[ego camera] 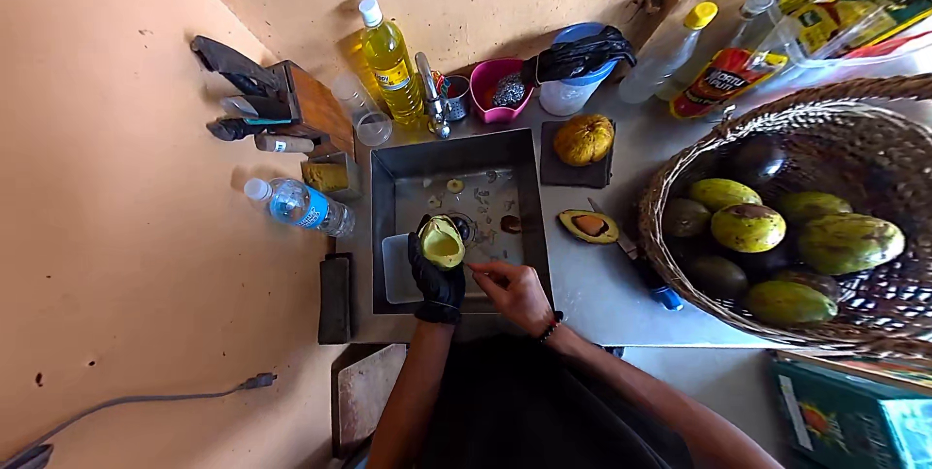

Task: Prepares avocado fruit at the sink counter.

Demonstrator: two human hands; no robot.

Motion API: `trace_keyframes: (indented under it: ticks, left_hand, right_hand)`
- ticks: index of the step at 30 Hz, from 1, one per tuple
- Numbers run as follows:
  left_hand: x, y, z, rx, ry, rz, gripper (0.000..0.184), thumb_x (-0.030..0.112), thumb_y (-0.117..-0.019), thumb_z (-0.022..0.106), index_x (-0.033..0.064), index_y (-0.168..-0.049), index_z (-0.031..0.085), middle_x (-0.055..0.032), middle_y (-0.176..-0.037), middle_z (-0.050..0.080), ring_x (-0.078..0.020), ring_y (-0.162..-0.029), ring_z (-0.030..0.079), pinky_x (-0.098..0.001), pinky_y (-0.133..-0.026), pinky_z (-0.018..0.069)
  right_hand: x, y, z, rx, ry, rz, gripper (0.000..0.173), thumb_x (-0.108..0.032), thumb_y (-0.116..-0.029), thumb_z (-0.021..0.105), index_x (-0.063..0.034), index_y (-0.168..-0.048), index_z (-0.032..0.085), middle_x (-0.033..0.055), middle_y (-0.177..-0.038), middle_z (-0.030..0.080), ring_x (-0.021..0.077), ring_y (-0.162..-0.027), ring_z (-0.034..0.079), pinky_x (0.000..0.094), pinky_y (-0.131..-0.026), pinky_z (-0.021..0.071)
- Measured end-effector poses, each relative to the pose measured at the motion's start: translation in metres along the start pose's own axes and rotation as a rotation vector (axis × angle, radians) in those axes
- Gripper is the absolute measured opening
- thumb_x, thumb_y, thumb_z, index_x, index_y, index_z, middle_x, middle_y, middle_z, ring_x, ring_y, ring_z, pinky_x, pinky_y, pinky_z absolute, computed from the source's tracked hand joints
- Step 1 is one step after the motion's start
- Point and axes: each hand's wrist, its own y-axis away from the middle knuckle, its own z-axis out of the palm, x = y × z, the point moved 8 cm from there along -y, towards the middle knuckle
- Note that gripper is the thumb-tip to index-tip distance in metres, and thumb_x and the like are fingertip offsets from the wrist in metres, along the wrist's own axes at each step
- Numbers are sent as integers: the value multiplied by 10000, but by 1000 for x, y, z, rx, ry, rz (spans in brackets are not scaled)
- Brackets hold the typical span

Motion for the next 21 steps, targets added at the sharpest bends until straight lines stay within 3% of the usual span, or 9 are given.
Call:
trace_keyframes:
  ticks: [3, 6, 8, 10, 12, 13, 15, 18, 21]
  left_hand:
    - [-21, -49, -54, 71, 162, -15, 434, 349, -1108, 249, 150, -1430, 462, -63, -1301, 606, -177, -1166, 609, -378, -969, 533]
    - [-8, -78, -120, 77, 73, 141, 481, 384, -1087, 287, 118, -1422, 505, -101, -1329, 614, -226, -1199, 604, -448, -1001, 519]
    - [22, -78, -145, 132, 21, 223, 468, 391, -1095, 314, 113, -1439, 468, -114, -1343, 585, -239, -1207, 588, -453, -1005, 515]
    - [46, -71, -163, 128, -31, 250, 494, 444, -1073, 364, 137, -1452, 444, -114, -1343, 579, -256, -1188, 603, -467, -974, 532]
    - [53, -68, -176, 106, -17, 201, 560, 464, -1054, 334, 140, -1506, 399, -147, -1406, 549, -301, -1220, 586, -510, -975, 525]
    - [51, -70, -180, 105, 42, 179, 556, 457, -1057, 315, 135, -1497, 417, -152, -1399, 564, -310, -1220, 595, -519, -975, 532]
    - [39, -75, -175, 80, 165, 115, 536, 466, -1048, 313, 142, -1453, 450, -144, -1349, 595, -299, -1189, 616, -503, -949, 552]
    - [36, -75, -168, 33, 240, 106, 501, 446, -1032, 384, 133, -1414, 467, -141, -1317, 604, -286, -1177, 620, -506, -952, 552]
    - [46, -53, -141, 83, -120, 183, 458, 357, -1092, 303, 86, -1445, 411, -100, -1293, 600, -177, -1129, 627, -401, -931, 570]
  right_hand:
    - [-1, -14, 16, -97, 7, -91, 283, -249, -1001, 601, -101, -1169, 773, -10, -742, 691, 12, -600, 555, 205, -601, 478]
    - [4, -23, 35, -173, 14, -123, 287, -255, -1003, 602, -99, -1177, 769, -2, -726, 681, 24, -591, 556, 220, -593, 488]
    - [8, -32, 50, -257, 151, -87, 319, -290, -1016, 570, -131, -1225, 752, 19, -726, 668, 102, -603, 571, 306, -612, 499]
    - [8, -38, 74, -397, 392, -55, 364, -266, -1026, 510, -138, -1298, 713, 114, -844, 715, 276, -753, 664, 488, -729, 536]
    - [6, -39, 109, -578, 650, -72, 386, -190, -1042, 450, -99, -1357, 653, 203, -1118, 733, 411, -1045, 699, 630, -888, 525]
    - [6, -37, 125, -643, 739, -119, 370, -124, -1040, 445, -54, -1350, 635, 238, -1181, 708, 454, -1100, 676, 661, -897, 511]
    - [10, -36, 142, -653, 826, -246, 336, -14, -1019, 464, 12, -1312, 626, 276, -1170, 689, 481, -1085, 667, 652, -857, 522]
    - [11, -38, 136, -469, 754, -362, 340, -11, -1000, 497, -29, -1302, 651, 232, -1084, 725, 437, -972, 713, 593, -756, 567]
    - [25, -34, 106, -486, 530, -49, 393, -187, -1058, 472, -188, -1429, 603, 179, -1194, 723, 400, -1092, 694, 637, -894, 536]
